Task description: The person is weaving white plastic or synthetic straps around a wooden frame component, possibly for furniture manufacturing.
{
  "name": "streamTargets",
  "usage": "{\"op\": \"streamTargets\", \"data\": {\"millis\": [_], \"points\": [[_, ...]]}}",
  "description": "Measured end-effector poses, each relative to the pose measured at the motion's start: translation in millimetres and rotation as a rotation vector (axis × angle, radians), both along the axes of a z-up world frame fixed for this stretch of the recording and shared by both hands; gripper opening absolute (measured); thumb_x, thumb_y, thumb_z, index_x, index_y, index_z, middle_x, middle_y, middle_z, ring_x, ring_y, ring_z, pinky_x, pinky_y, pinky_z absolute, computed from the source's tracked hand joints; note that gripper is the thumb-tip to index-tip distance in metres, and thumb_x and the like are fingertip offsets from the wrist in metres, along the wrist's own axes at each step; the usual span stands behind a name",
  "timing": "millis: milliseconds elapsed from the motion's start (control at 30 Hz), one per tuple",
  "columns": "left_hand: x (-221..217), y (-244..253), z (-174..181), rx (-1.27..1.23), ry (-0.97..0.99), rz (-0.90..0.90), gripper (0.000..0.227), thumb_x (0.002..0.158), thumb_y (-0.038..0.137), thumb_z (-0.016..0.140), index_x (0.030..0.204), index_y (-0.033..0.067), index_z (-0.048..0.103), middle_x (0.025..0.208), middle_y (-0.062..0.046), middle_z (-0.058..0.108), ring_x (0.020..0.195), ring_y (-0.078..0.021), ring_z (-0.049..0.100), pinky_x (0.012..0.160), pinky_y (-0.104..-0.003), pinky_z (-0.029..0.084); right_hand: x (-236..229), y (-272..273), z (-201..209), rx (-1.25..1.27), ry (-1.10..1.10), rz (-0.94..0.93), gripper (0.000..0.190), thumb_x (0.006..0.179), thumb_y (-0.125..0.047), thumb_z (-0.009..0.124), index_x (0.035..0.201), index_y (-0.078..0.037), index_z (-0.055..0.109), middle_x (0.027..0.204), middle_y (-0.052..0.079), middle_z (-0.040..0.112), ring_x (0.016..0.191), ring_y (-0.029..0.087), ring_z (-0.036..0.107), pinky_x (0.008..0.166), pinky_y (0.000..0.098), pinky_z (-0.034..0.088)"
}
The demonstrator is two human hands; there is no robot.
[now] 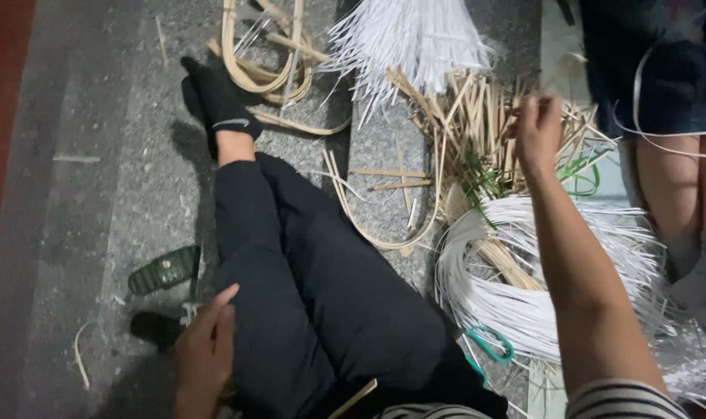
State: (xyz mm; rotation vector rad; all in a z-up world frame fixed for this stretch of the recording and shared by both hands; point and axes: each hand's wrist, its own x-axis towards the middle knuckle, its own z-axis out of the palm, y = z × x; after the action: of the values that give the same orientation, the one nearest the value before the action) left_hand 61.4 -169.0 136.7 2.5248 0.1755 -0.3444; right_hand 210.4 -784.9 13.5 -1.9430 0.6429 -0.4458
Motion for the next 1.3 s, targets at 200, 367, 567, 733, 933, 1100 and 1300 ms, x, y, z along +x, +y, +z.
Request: {"op": "streamTargets", "data": {"millis": [200, 367, 567, 733, 933, 1100, 1300], "points": [[-2.1, -28.2, 55.0, -0.099, 0.133, -0.134, 0.038, 0.104, 0.028, 0.047, 0.136, 0.0169, 0.065, 0.079, -0.011, 0.065, 0.065, -0.0230, 0.063, 0.061, -0.035, 0.049, -92.0, 120.3, 51.9, 0.412, -0.091, 0.441, 0.024, 0.121, -0.028, 0.051, 0.119, -0.004, 0.051, 0.102, 0.014, 0.069, 0.078, 0.016, 0.063, 0.069, 0.0296, 0.053], [-29.0, -60.3, 76.1, -0.329, -0.071, -0.255, 0.031, 0.104, 0.020, 0.057, 0.131, 0.0097, 0.068, 0.083, -0.012, 0.065, 0.065, -0.0248, 0.063, 0.058, -0.036, 0.049, -201.7, 245.6, 107.6, 0.931, 0.437, 0.978, 0.028, 0.106, -0.033, 0.049, 0.120, -0.008, 0.047, 0.088, 0.013, 0.066, 0.068, 0.019, 0.062, 0.064, 0.0312, 0.052], [-55.4, -51.5, 74.6, -0.356, -0.265, -0.299, 0.028, 0.104, 0.012, 0.062, 0.131, 0.0084, 0.068, 0.083, -0.008, 0.065, 0.066, -0.0210, 0.064, 0.060, -0.033, 0.050, -239.9, 267.6, 99.3, 1.049, 0.410, 1.053, 0.034, 0.114, -0.036, 0.037, 0.112, -0.004, 0.048, 0.096, 0.012, 0.063, 0.079, 0.018, 0.061, 0.073, 0.0305, 0.051], [-66.6, -56.3, 70.2, -0.357, -0.318, -0.308, 0.025, 0.105, 0.012, 0.062, 0.129, 0.0108, 0.069, 0.086, -0.007, 0.067, 0.071, -0.0206, 0.067, 0.064, -0.033, 0.053, -250.6, 271.0, 96.7, 0.849, 0.441, 1.134, 0.039, 0.112, -0.037, 0.035, 0.107, -0.003, 0.053, 0.092, 0.011, 0.065, 0.077, 0.017, 0.062, 0.071, 0.0306, 0.053], [-67.5, -68.3, 75.3, -0.346, -0.338, -0.301, 0.023, 0.103, 0.011, 0.063, 0.125, 0.0111, 0.070, 0.087, -0.008, 0.068, 0.073, -0.0238, 0.068, 0.066, -0.034, 0.054, -260.3, 287.4, 97.7, 0.851, 0.495, 1.065, 0.038, 0.110, -0.036, 0.038, 0.103, -0.003, 0.054, 0.091, 0.008, 0.067, 0.075, 0.016, 0.064, 0.074, 0.0306, 0.055], [-56.8, -78.3, 78.9, -0.609, -0.308, -0.217, 0.023, 0.103, 0.009, 0.062, 0.125, 0.0058, 0.062, 0.104, -0.008, 0.075, 0.093, -0.0208, 0.077, 0.077, -0.030, 0.060, -234.3, 318.9, 142.9, 0.410, 0.576, 1.214, 0.033, 0.105, -0.034, 0.042, 0.099, -0.005, 0.056, 0.077, 0.004, 0.073, 0.063, 0.016, 0.071, 0.062, 0.0317, 0.058], [-55.5, -77.8, 82.1, -0.634, -0.146, -0.212, 0.014, 0.100, 0.009, 0.065, 0.113, 0.0059, 0.069, 0.099, -0.008, 0.078, 0.087, -0.0185, 0.080, 0.073, -0.028, 0.061, -225.7, 332.0, 154.2, 0.255, 0.571, 1.377, 0.032, 0.106, -0.036, 0.044, 0.098, -0.007, 0.055, 0.071, 0.007, 0.070, 0.061, 0.021, 0.071, 0.060, 0.0349, 0.056]]}}
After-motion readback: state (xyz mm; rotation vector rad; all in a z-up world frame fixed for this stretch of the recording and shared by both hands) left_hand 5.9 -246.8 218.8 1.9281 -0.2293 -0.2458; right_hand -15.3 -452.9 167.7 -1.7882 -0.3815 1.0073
